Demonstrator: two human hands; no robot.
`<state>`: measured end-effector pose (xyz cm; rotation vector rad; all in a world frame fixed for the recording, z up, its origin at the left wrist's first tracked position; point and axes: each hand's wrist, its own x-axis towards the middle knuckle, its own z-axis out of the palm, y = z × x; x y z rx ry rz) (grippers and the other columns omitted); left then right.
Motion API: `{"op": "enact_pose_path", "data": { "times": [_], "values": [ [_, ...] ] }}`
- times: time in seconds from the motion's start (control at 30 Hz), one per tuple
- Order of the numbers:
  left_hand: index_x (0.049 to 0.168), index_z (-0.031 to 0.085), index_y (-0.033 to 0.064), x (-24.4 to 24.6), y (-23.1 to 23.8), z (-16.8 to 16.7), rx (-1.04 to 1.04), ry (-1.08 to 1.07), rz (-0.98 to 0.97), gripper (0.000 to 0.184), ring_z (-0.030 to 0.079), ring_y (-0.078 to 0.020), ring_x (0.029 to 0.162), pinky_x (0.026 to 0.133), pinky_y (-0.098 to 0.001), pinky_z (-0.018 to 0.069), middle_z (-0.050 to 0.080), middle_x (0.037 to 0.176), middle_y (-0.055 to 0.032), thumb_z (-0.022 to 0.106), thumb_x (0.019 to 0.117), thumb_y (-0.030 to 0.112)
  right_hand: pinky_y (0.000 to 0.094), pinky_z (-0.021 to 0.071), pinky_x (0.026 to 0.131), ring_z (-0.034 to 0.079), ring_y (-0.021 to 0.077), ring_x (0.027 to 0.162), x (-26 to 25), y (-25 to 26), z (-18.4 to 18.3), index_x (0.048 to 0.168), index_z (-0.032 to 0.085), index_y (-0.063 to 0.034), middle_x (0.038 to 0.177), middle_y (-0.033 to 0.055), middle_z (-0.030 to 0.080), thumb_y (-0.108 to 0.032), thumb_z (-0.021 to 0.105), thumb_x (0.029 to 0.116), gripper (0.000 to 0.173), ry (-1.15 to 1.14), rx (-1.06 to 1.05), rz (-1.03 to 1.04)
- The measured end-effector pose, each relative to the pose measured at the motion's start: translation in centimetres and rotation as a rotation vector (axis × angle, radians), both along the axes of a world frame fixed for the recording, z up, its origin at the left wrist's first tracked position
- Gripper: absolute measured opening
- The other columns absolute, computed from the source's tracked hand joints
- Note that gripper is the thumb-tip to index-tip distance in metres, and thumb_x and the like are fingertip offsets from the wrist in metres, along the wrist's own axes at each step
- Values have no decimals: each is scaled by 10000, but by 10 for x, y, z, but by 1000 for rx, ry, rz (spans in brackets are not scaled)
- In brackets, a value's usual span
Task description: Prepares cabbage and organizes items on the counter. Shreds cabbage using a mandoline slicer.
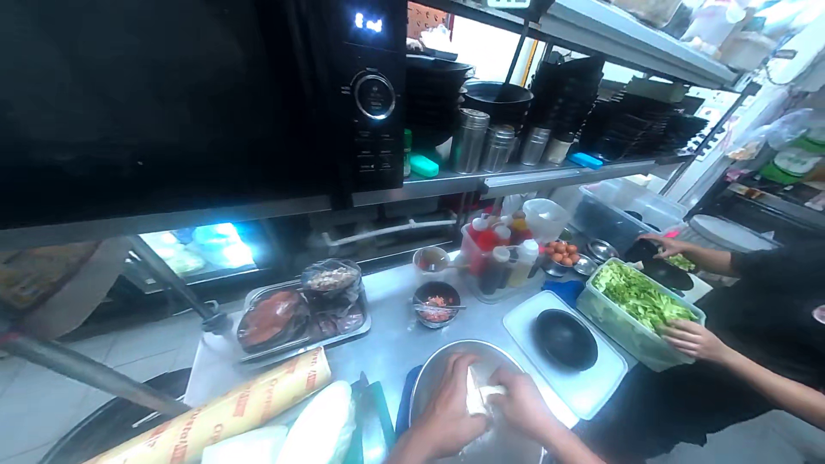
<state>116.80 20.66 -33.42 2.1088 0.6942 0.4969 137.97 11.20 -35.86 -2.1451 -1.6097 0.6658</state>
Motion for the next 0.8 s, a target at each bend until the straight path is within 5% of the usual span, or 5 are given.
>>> {"op": "enact_pose_path", "data": {
  "times": [0.1, 0.3, 0.43, 0.63, 0.8],
  "values": [
    [1509, 399, 180, -6, -8, -3, -15, -19, 2, 1048, 483, -171, 1371, 1106, -356, 490, 457, 1498, -84, 920, 617, 357, 552, 584, 804, 711, 234, 892, 12, -14, -44, 1038, 726, -207, 936, 36, 735, -322, 738, 840, 229, -22, -176, 13],
    [1494, 440, 130, -9, -16, 1, -16, -83, 48, 1011, 515, -210, 1343, 1086, -389, 511, 479, 1475, -127, 934, 624, 277, 453, 612, 783, 716, 114, 845, -4, -10, 10, 1055, 727, -262, 910, -56, 744, -372, 740, 896, 194, 49, 50, 47],
    [1486, 445, 114, -8, -19, 0, -14, -74, 54, 1000, 502, -215, 1356, 1101, -389, 495, 485, 1469, -136, 931, 628, 281, 599, 575, 807, 723, 289, 920, 15, -14, -46, 1103, 723, -218, 968, 69, 750, -334, 716, 851, 278, -30, -232, 63],
    [1478, 457, 107, -6, -21, 3, -8, -58, 71, 986, 549, -220, 1309, 1045, -405, 543, 494, 1460, -148, 938, 638, 292, 454, 606, 778, 718, 120, 839, 1, -9, 15, 1070, 728, -253, 912, -46, 748, -347, 739, 902, 193, 90, 44, 124],
    [1491, 442, 144, -6, -23, -1, -18, -46, 67, 1017, 549, -186, 1301, 1020, -378, 559, 474, 1472, -120, 941, 621, 314, 555, 586, 793, 722, 224, 879, 17, -17, -39, 1058, 729, -230, 933, 24, 747, -329, 727, 849, 231, 33, -208, 65]
  ]
}}
